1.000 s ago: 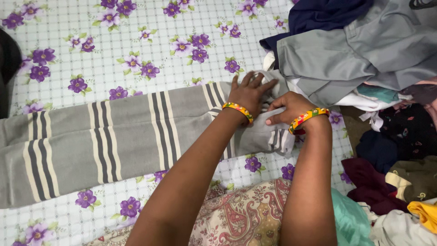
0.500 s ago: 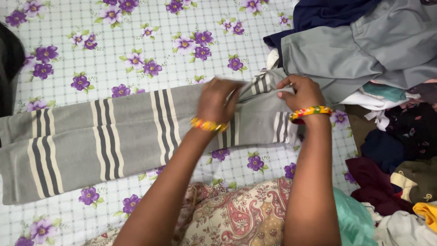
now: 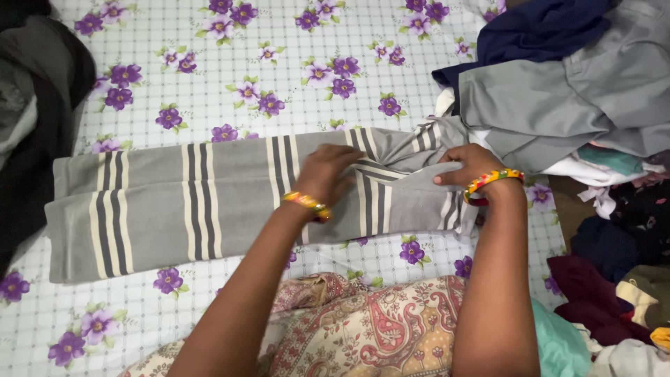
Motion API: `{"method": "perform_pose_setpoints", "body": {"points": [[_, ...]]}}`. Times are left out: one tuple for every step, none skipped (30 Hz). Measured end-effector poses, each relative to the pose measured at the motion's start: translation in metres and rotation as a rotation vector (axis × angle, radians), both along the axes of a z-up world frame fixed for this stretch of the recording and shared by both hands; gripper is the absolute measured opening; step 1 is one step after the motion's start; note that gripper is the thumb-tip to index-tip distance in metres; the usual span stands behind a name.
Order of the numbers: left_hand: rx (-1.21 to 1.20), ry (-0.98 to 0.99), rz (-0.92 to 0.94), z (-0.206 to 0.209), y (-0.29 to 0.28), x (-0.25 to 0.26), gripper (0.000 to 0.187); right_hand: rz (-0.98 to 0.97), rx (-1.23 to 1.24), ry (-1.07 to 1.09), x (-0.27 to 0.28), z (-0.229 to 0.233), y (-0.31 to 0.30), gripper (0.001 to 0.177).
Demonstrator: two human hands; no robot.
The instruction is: The person removes a grey striped shirt from a bag, lays it flat on a floral sheet, and folds it before beginning to lay out a blue garment.
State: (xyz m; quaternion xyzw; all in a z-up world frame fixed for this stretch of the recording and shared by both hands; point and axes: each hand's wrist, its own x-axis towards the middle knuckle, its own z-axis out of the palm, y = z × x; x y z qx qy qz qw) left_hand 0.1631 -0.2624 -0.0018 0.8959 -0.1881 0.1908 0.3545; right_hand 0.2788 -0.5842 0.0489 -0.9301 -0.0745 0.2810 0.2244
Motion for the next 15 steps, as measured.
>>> {"method": "perform_pose_setpoints", "body": {"points": [[-0.004,-0.001,0.002,0.002,-0.012,0.01,0.051,0.002,-0.004,-0.001,-0.002,0.003,-0.001,0.047],[0.105,0.097,-0.003,0.004,-0.022,0.019,0.048,0.0,-0.003,-0.007,-0.004,0.007,-0.002,0.046],[0.216,0.195,-0.011,0.005,-0.026,0.026,0.045,-0.004,0.002,-0.013,-0.006,0.011,-0.003,0.045],[0.215,0.194,-0.011,0.006,-0.025,0.03,0.045,-0.005,0.0,-0.013,-0.006,0.016,-0.003,0.045],[0.239,0.204,-0.004,0.007,-0.023,0.032,0.031,-0.001,-0.002,-0.007,-0.008,0.019,-0.003,0.046],[0.263,0.214,0.004,0.006,-0.021,0.034,0.017,0.002,-0.003,0.0,-0.009,0.023,-0.004,0.047],[0.265,0.215,-0.003,0.006,-0.016,0.035,0.017,-0.005,-0.002,0.002,-0.011,0.026,-0.005,0.047],[0.13,0.274,-0.05,0.005,-0.008,0.035,0.017,-0.02,-0.012,-0.012,-0.012,0.027,-0.006,0.046],[-0.006,0.332,-0.092,0.005,-0.002,0.035,0.019,-0.03,-0.023,-0.027,-0.011,0.028,-0.005,0.045],[-0.005,0.332,-0.095,0.004,0.0,0.035,0.019,-0.033,-0.023,-0.027,-0.011,0.027,-0.005,0.045],[-0.189,0.561,-0.058,0.004,0.004,0.035,0.021,-0.043,0.047,-0.094,-0.009,0.026,-0.004,0.047],[-0.376,0.788,-0.022,0.002,0.006,0.035,0.023,-0.053,0.117,-0.161,-0.007,0.023,-0.004,0.048],[-0.379,0.791,-0.016,0.0,0.005,0.037,0.023,-0.048,0.117,-0.157,-0.005,0.018,-0.003,0.048],[-0.38,0.698,0.061,-0.003,0.001,0.042,0.026,-0.116,0.042,-0.21,-0.004,0.01,0.0,0.046],[-0.378,0.604,0.134,-0.005,-0.004,0.045,0.028,-0.186,-0.033,-0.265,-0.002,0.002,-0.001,0.045]]}}
